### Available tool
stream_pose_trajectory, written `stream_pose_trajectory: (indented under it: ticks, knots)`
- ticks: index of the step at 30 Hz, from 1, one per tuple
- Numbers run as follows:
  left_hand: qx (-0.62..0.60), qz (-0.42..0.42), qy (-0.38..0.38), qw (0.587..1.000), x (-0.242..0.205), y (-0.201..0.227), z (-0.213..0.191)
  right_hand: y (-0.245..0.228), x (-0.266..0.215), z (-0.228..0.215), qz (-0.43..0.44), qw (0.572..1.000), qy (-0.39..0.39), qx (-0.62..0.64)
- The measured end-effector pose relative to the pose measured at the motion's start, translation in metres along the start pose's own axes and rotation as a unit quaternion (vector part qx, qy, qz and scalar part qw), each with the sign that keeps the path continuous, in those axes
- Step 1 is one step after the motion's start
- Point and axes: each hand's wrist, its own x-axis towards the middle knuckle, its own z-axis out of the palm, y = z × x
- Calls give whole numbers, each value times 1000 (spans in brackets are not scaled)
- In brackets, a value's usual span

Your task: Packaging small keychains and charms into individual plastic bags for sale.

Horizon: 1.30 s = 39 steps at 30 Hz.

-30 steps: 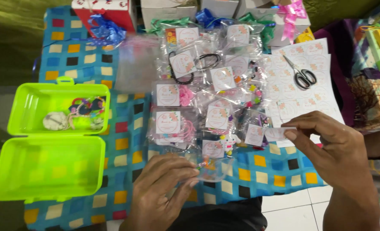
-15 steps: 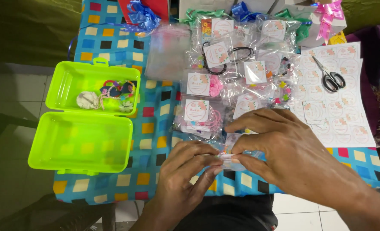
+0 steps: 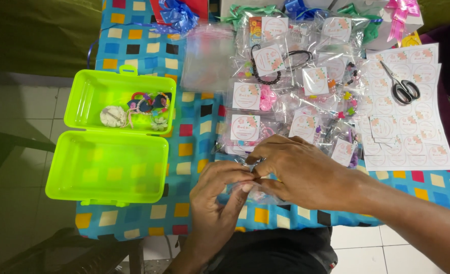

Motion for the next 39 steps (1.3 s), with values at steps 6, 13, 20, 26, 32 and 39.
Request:
stream_pose_trajectory:
  ticks: [6,13,20,26,32,39]
  knots:
    - [1,-14,11,1000,1,-6,-7,-23,-16,-46,-8,992,-28,120]
    - [-25,-58,28,998,5,-3,-7,-17,-30,-17,-47,996,73,-10]
    - [-95,-151,-105,978,11,-7,-22,-34,-52,-55,-118,973,161,-112]
    - [-69,-247,-195,947,9,-8,-6,-27,-52,-56,-123,961,169,-180]
    - [-182,-233,-110,949,-1,-7,7,-28,-60,-41,34,971,224,78]
    - [-156,-301,-35,940,-13,-17,21,0,-52,54,166,765,425,454]
